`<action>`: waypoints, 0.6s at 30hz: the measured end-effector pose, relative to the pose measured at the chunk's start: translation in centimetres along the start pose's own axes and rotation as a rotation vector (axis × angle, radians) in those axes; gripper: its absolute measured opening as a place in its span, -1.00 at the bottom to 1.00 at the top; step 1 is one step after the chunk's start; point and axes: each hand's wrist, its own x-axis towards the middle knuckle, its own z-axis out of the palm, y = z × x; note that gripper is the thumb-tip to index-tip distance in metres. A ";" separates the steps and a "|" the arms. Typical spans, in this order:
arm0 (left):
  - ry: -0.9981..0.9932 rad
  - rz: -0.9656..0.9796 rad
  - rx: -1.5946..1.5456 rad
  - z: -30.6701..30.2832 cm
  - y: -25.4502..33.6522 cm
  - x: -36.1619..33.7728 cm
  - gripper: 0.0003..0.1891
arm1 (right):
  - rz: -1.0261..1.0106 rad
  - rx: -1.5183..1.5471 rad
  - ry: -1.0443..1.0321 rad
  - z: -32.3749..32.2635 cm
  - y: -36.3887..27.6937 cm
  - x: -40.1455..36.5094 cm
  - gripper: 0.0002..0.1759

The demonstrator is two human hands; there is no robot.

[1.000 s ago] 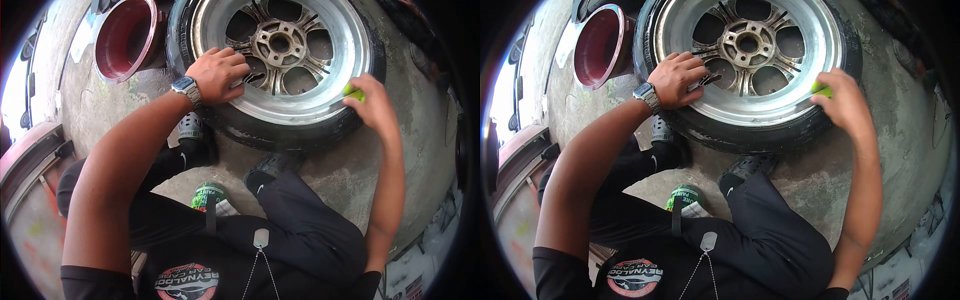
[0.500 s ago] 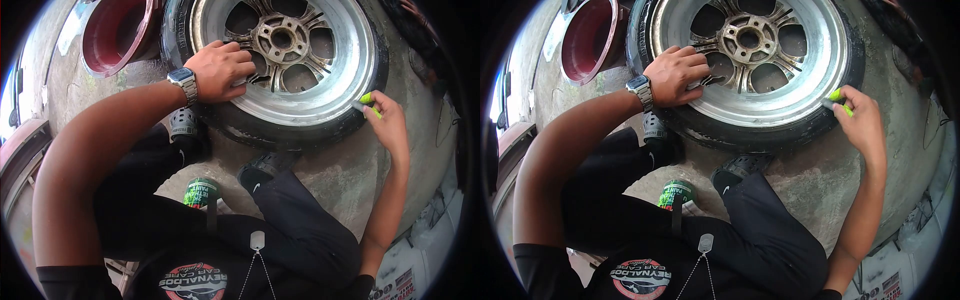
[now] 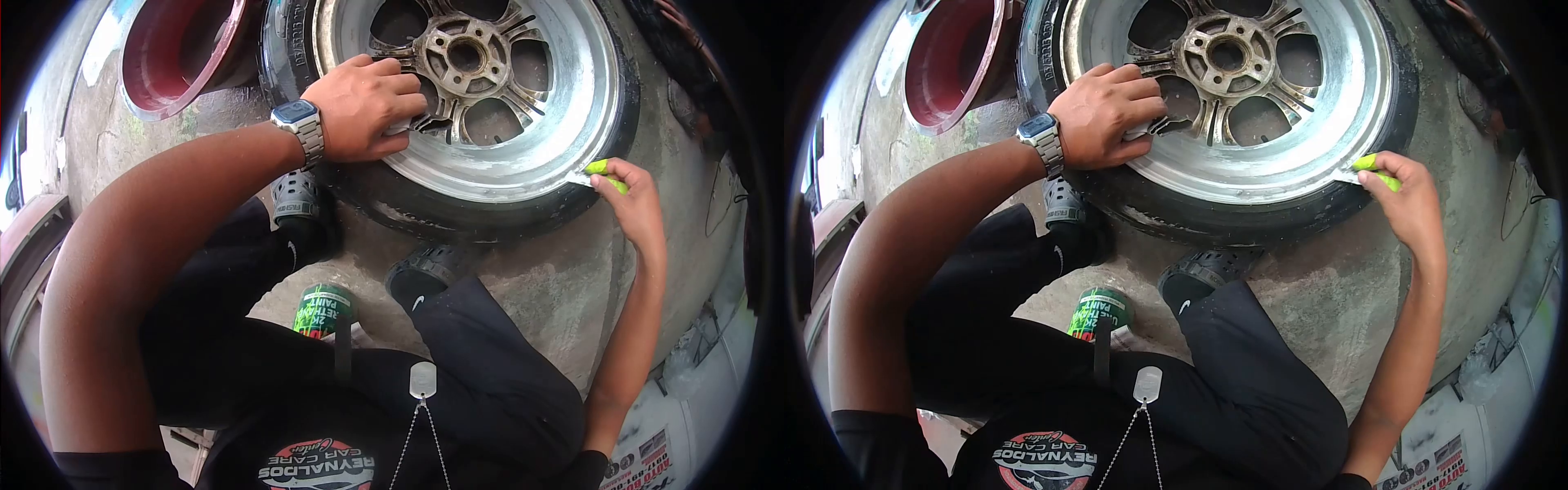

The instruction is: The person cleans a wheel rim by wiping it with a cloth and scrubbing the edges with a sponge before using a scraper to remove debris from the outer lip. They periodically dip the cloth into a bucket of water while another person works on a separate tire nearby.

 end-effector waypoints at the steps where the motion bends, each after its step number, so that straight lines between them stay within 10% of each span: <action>1: 0.006 0.002 0.000 0.0 0.0 0.0 -0.55 | -0.021 -0.026 0.006 0.4 -0.2 -0.1 -0.87; 18: -0.022 -0.028 0.013 -0.3 0.3 0.2 -0.58 | -0.184 -0.137 0.044 -0.3 -0.6 0.9 -0.80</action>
